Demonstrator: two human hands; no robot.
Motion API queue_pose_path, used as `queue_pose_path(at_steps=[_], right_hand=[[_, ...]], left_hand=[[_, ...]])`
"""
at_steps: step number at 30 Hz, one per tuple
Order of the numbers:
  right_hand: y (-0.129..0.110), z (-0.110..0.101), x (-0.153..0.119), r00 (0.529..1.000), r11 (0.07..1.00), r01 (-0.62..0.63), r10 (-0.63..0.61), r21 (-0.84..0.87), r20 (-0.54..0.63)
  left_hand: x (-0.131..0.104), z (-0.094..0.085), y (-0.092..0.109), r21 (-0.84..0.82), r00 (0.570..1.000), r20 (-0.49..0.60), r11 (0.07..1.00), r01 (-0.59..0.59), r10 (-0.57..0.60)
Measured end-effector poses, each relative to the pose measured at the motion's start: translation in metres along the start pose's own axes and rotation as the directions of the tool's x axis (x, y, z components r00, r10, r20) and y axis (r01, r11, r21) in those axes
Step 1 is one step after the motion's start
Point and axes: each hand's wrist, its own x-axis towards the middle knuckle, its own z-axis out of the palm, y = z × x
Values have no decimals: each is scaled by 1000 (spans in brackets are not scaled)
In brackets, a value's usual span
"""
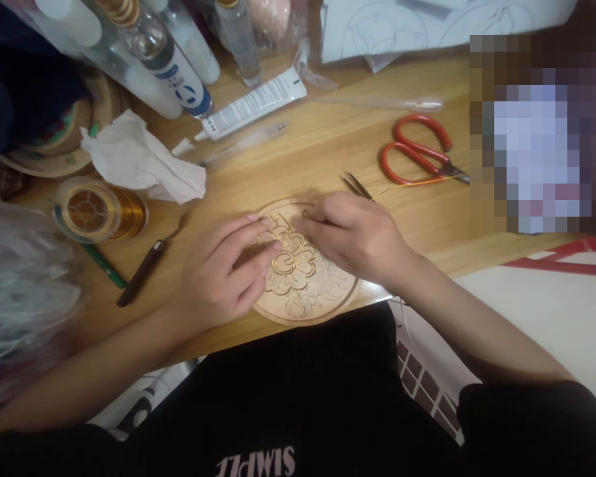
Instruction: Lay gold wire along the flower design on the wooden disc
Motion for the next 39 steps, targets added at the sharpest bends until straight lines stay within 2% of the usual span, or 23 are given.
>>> queue_pose_path(at_steps=[5,14,17,21,26,33,35,37,39], right_hand=[[-2,-1,2,992,994,-110,109,7,67],[-3,-1,2,982,981,-179,173,75,81],[-3,-1,1,990,990,-127,123,59,62],[-1,-1,-1,1000,1000,2,-2,-26,3],[2,0,-3,987,977,148,-156,-156,-47],[2,-1,-1,979,974,157,-175,-164,-103],[1,-9,0,979,981,112,-136,-155,-155],[2,-23,0,963,989,-2,-39,-149,-267],[8,-39,1,913,974,-169,96,-154,-396]], left_hand=[[-1,0,0,-3,1000,0,1000,10,-10],[-2,0,1,-88,998,69,996,21,-15],[-2,0,1,-101,996,87,994,38,-29],[-2,0,1,-117,995,95,992,39,-28],[0,-1,0,-151,995,97,987,47,-33],[1,-3,1,-157,994,101,986,53,-37],[1,-3,1,-152,995,89,987,55,-42],[1,-3,2,-140,996,75,989,51,-41],[1,-3,2,-126,997,64,991,52,-44]])
